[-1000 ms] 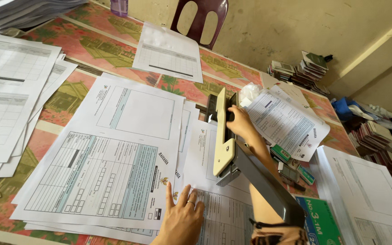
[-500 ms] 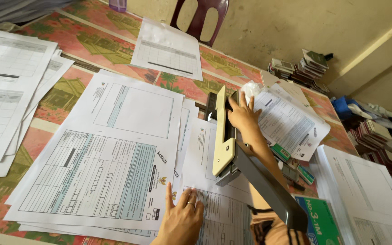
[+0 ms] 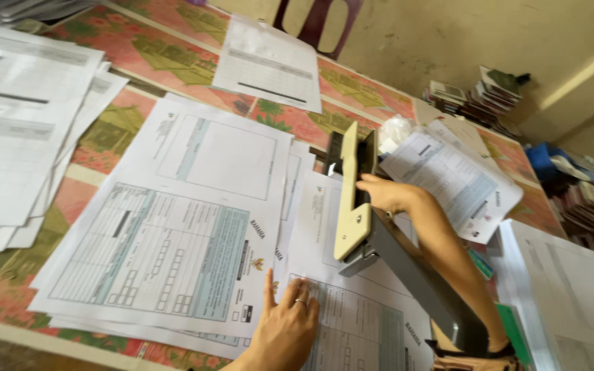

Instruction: The person staples several sheets of paper together using a large heavy-duty stapler on a table. The person aligns the sheets, positions them under the stapler head, and presses down on the lever multiple times for different sets of papers.

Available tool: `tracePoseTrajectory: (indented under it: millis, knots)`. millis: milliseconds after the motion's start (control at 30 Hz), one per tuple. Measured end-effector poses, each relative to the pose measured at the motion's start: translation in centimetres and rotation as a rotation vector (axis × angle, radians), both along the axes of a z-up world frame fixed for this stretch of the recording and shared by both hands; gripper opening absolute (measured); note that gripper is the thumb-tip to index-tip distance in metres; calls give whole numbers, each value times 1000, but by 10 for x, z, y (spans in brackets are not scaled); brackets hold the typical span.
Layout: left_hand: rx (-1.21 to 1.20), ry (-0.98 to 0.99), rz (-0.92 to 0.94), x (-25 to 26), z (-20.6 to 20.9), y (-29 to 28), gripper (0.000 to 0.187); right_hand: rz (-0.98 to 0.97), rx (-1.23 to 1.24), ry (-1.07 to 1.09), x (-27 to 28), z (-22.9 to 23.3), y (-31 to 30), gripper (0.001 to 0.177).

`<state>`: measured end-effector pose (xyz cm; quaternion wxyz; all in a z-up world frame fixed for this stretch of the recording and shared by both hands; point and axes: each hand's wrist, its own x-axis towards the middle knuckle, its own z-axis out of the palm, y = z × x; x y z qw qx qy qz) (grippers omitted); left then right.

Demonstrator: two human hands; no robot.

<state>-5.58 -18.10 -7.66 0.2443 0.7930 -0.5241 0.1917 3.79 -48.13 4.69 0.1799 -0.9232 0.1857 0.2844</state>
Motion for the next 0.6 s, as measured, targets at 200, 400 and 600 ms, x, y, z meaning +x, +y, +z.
tracePoseTrajectory:
  millis: [200,400,600]
  knots:
    - [145,86,-43,-1,9,5,21,-225,-400,-517,6,-1,-7,80]
    - [241,109,-12,2,9,6,39,-284,-175,-771,0,-35,-40,68]
    - [267,175,-44,2,13,10,34,-541,-223,-680,-134,0,-64,26]
